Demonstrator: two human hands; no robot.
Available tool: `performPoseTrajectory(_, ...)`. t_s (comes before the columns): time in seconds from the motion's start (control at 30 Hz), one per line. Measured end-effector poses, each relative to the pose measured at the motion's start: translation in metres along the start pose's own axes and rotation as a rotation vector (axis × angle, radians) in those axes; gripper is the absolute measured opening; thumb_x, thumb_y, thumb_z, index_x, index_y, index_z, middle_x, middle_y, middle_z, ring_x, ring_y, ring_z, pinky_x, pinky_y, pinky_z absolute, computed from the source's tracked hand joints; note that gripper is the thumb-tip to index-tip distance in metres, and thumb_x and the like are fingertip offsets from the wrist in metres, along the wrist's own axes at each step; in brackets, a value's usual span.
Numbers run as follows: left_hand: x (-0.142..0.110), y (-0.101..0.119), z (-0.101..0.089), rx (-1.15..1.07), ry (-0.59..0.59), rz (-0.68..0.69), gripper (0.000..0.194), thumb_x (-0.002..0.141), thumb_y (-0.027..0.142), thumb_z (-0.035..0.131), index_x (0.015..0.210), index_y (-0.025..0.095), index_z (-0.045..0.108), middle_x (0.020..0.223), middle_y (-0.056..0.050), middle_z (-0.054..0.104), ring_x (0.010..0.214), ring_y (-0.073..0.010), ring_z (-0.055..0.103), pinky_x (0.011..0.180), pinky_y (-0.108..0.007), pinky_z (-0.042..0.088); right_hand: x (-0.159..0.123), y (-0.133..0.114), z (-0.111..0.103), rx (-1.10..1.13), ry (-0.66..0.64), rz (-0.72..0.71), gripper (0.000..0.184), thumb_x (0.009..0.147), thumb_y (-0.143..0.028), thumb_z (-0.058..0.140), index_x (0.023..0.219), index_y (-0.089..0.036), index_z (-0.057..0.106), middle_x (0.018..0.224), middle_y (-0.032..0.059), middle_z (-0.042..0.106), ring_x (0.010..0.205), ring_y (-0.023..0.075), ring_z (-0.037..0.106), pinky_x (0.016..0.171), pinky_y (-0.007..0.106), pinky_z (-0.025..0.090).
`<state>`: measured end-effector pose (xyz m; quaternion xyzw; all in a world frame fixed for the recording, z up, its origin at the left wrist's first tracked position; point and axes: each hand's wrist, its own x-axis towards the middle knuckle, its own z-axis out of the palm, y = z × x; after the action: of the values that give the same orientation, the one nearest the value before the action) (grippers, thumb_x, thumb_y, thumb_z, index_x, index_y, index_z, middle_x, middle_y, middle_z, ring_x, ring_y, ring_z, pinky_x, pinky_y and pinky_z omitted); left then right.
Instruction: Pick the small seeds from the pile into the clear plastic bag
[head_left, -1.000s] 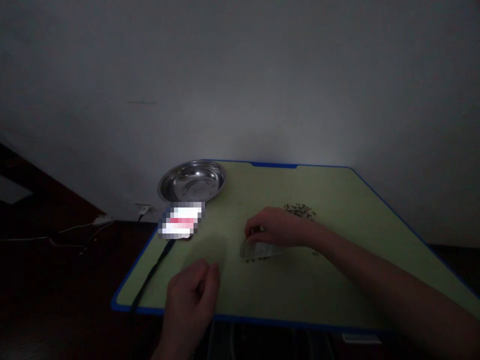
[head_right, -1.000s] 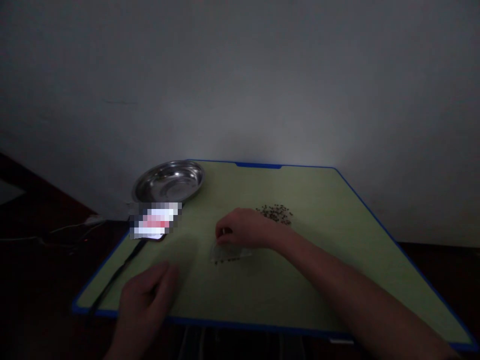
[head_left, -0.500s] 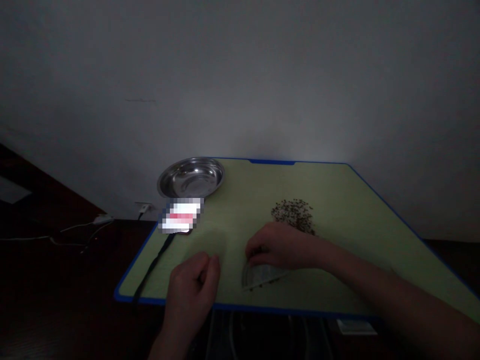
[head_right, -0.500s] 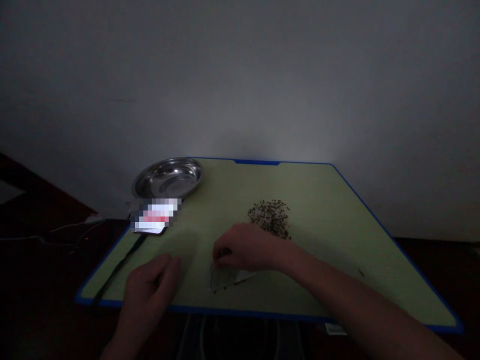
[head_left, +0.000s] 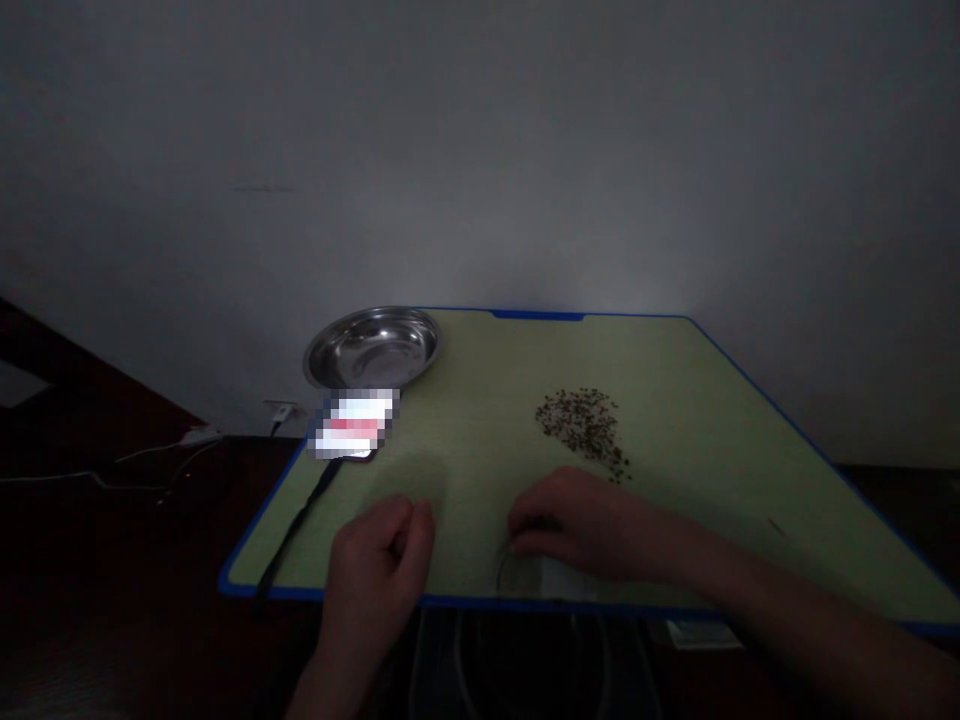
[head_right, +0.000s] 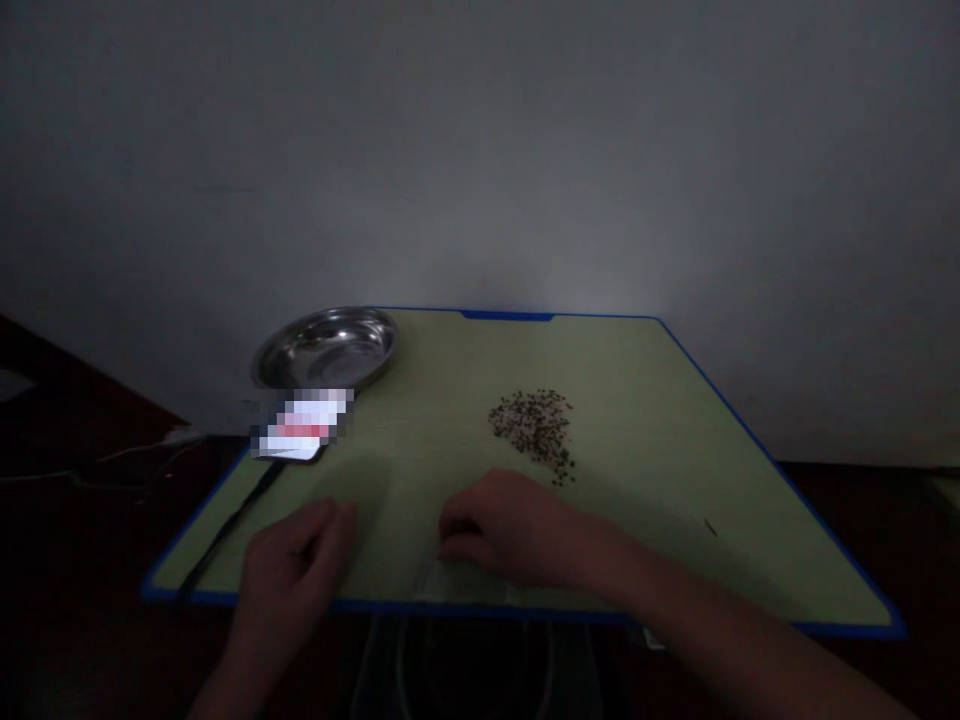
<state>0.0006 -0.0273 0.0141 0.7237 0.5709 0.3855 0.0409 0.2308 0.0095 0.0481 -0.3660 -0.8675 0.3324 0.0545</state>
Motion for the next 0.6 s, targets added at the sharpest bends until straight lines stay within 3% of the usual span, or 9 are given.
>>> performPoseTrajectory(0.4,-0.001,0.0018,-0.001,-0.021,-0.009,-0.033,0.04,0.087,0.024,0.046,0.049,0.021,0.033,0.045,0.007,0.031,0.039,-0.0074,0.036,0.042,-0.024,0.026,-0.0047,-0.0086,-0.0032,-0.007,0.018,0.02,0.017,0.087,-0.026,0.062,0.092,-0.02,0.077,0.084,0.0039,0.077,0.073,0.0151,0.066,0.066,0.024,0.043)
performPoseTrajectory(0.6,0.0009,0.0058,-0.003,0.011,-0.028,-0.039,0.041,0.088,0.025,0.045,0.049,0.021,0.031,0.044,0.007,0.03,0.038,-0.0074,0.035,0.042,-0.024,0.026,-0.0074,-0.0081,-0.0062,-0.015,0.105,0.072,0.015,0.087,-0.029,0.064,0.088,-0.022,0.077,0.08,0.0023,0.076,0.071,0.0158,0.065,0.066,0.026,0.042)
